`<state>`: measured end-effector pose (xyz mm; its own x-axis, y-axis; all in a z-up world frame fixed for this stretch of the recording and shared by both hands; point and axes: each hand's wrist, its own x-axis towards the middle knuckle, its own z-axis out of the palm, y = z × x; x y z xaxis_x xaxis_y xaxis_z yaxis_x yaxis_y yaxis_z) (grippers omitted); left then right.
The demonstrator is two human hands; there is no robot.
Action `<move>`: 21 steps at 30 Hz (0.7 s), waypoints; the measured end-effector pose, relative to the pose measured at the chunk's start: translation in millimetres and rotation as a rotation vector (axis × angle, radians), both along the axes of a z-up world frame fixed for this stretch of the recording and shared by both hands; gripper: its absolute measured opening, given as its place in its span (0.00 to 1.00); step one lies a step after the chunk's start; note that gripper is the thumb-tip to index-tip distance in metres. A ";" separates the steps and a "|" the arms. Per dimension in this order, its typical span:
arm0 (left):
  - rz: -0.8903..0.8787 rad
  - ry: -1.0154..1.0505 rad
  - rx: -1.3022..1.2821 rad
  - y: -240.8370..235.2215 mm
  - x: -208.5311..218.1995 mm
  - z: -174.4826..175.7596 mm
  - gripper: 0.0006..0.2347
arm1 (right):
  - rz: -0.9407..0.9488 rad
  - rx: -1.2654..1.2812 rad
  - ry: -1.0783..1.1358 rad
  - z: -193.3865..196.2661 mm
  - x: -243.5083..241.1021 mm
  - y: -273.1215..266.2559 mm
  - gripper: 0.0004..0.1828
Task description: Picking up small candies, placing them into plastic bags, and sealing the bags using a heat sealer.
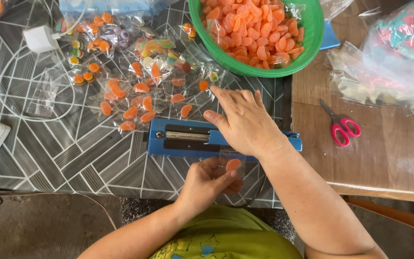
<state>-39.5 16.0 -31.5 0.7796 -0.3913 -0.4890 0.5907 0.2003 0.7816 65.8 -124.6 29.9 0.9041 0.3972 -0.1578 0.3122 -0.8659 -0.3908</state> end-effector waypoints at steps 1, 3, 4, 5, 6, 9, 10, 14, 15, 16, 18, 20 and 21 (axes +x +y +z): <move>0.002 -0.003 0.000 0.5 1.4 0.5 0.21 | 0.002 0.000 -0.003 0.2 1.6 0.5 0.37; -0.004 -0.009 -0.007 0.6 -0.1 1.2 0.21 | -0.003 -0.010 0.001 -0.8 0.9 0.1 0.36; -0.007 -0.014 -0.009 0.3 1.0 2.3 0.21 | -0.005 -0.012 -0.004 0.5 1.0 0.2 0.36; -0.010 0.000 0.000 0.0 2.1 3.2 0.21 | -0.012 -0.011 0.012 1.4 1.2 0.2 0.35; -0.009 0.022 0.011 0.2 0.0 3.0 0.22 | -0.015 -0.008 0.035 0.4 -0.8 1.1 0.34; -0.003 0.034 0.011 -0.3 2.1 2.1 0.24 | 0.000 -0.041 -0.053 -2.1 -0.4 1.1 0.32; -0.003 0.035 0.011 -0.3 2.5 2.3 0.24 | 0.000 -0.040 -0.052 -2.4 -1.1 1.3 0.32; -0.009 0.013 0.029 -1.0 4.8 3.9 0.24 | 0.000 -0.047 -0.096 -2.1 -2.1 1.0 0.32; -0.004 0.010 0.018 -1.1 4.1 3.4 0.24 | 0.000 -0.046 -0.112 -2.9 -3.0 0.9 0.32; -0.005 0.012 0.020 -1.3 4.1 3.8 0.24 | -0.001 -0.044 -0.110 -3.9 -2.5 0.4 0.32; -0.004 0.034 0.032 -1.8 4.6 6.0 0.24 | -0.001 -0.046 -0.102 -3.7 -1.3 -0.4 0.32; 0.010 0.021 0.019 -3.0 2.6 1.8 0.23 | 0.002 -0.046 -0.127 -6.1 -3.3 -1.0 0.31; 0.023 0.012 0.005 -3.2 1.7 -0.3 0.22 | 0.004 -0.046 -0.148 -7.2 -4.3 -0.9 0.31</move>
<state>-37.8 12.7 -31.8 0.7823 -0.3707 -0.5006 0.5956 0.2099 0.7754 61.5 -125.5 22.7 0.9172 0.3963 -0.0411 0.3669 -0.8803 -0.3007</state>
